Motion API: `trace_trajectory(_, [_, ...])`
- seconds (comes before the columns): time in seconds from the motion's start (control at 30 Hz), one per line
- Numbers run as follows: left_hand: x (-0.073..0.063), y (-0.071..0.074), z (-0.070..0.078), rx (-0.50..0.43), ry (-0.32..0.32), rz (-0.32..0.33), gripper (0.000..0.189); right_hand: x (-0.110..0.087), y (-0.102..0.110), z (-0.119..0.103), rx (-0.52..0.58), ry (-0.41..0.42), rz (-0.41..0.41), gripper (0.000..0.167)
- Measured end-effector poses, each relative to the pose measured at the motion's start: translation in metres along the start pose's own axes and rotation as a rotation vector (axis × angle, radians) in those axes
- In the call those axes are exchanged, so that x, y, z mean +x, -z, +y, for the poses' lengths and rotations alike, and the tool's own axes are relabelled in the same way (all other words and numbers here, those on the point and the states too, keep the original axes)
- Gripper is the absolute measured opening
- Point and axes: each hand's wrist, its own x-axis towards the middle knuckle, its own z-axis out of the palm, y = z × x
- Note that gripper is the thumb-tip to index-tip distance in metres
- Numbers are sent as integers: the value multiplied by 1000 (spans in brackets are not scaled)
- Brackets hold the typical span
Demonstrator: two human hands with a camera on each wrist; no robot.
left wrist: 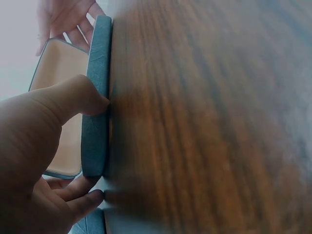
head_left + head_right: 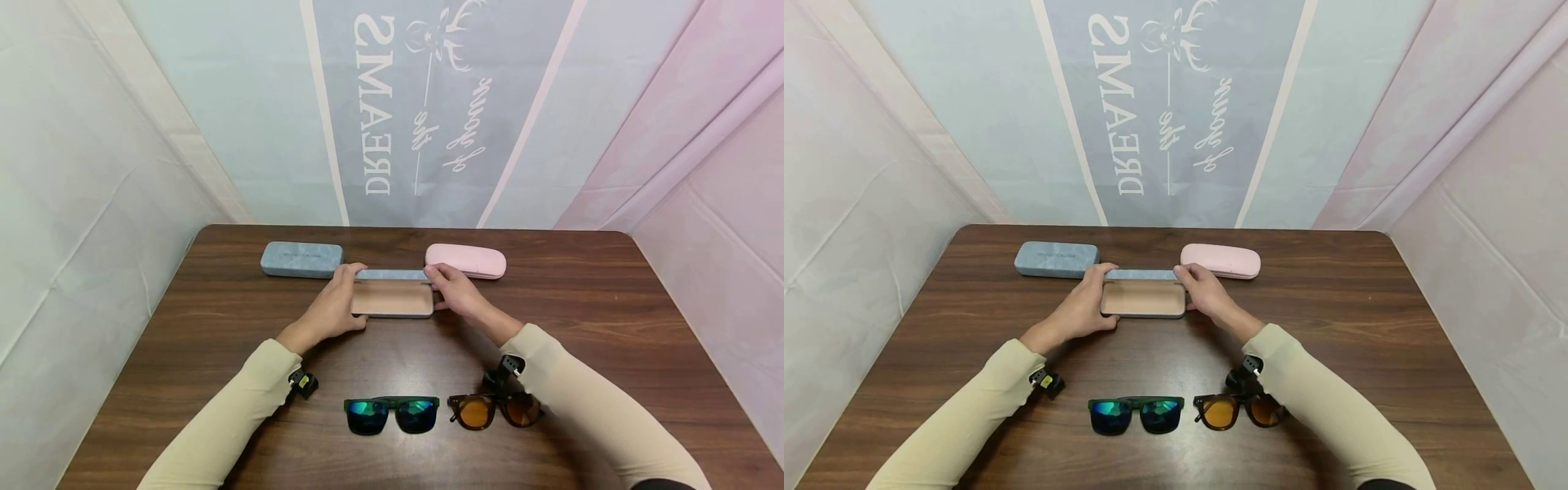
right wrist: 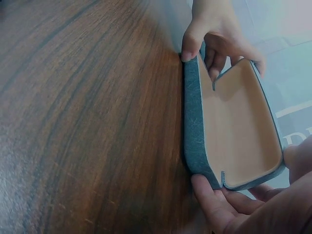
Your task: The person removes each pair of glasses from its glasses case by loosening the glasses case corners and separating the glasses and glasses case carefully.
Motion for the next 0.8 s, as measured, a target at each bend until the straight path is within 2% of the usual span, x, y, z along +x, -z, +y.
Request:
trace_trajectory(0.2, [1, 1, 1, 19, 1, -10, 91, -1, 0, 2, -5, 25, -14, 50])
trace_trajectory(0.57, [-1, 2, 0, 38, -37, 6, 83, -5, 0, 2, -22, 97, -59, 44])
trace_trajectory(0.8, [-1, 2, 0, 43, -31, 3, 82, -5, 1, 4, -42, 98, -79, 43])
